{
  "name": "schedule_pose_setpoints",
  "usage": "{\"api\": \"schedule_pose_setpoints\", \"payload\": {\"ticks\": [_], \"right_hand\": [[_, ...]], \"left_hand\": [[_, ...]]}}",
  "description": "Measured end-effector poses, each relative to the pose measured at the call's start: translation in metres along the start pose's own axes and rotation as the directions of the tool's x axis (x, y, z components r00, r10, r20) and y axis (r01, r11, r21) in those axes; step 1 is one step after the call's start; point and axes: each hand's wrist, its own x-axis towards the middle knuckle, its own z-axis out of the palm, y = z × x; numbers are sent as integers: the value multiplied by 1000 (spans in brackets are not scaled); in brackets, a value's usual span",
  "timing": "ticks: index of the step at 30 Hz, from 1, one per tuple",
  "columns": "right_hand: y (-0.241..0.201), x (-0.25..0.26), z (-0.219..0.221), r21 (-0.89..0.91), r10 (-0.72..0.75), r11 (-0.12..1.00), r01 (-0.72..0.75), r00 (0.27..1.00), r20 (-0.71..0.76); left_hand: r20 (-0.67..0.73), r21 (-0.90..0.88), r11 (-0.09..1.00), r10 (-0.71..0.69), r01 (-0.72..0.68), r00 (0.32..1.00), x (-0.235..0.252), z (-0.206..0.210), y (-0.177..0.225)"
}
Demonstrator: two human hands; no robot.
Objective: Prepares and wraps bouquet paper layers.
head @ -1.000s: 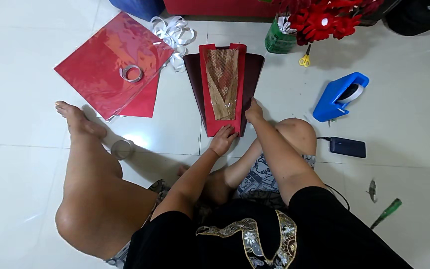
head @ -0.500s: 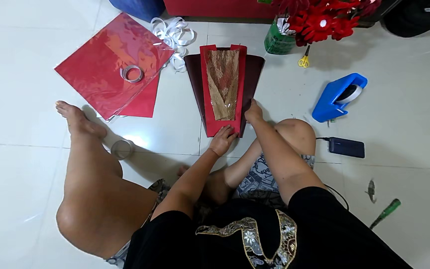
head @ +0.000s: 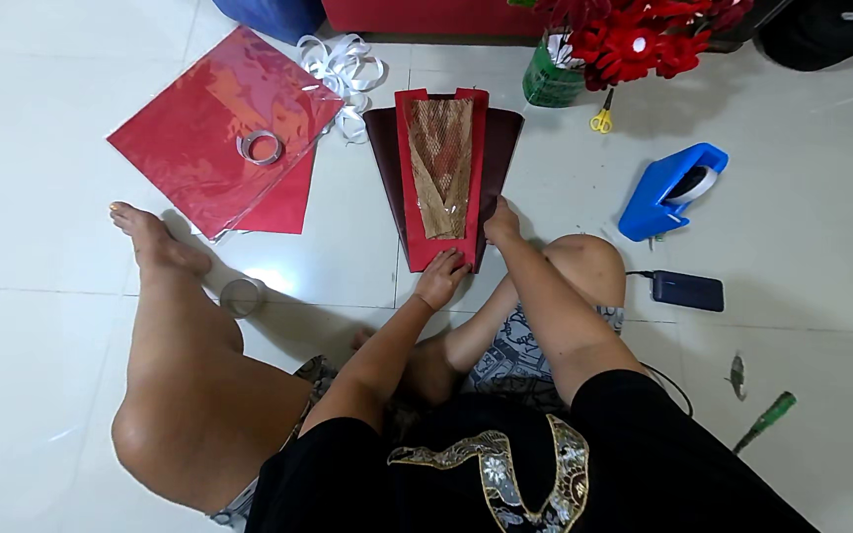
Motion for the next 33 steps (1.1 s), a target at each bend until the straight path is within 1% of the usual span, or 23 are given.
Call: {"api": "schedule_pose_setpoints", "payload": {"ticks": [4,15,18,26,33], "right_hand": [[0,0,0,1,15,1000,-15,1000,-3],[3,3,1,37,25,999,-25,1000,2],[3,2,1,66,23,998,-23,1000,7],[1,2,0,42,20,999,-20,1000,7],[2,3,0,62,18,998,-19,1000,9]], "left_hand": [[-20,10,1000,14,-13,1000,0,1,0],[-10,26,1000,10,-10,1000,0,1,0],[6,1,1000,-4,4,1000,-1,0,1],[-2,18,1000,5,-5,1000,0,1,1],[-3,28,1000,14,-13,1000,0,1,1]]}}
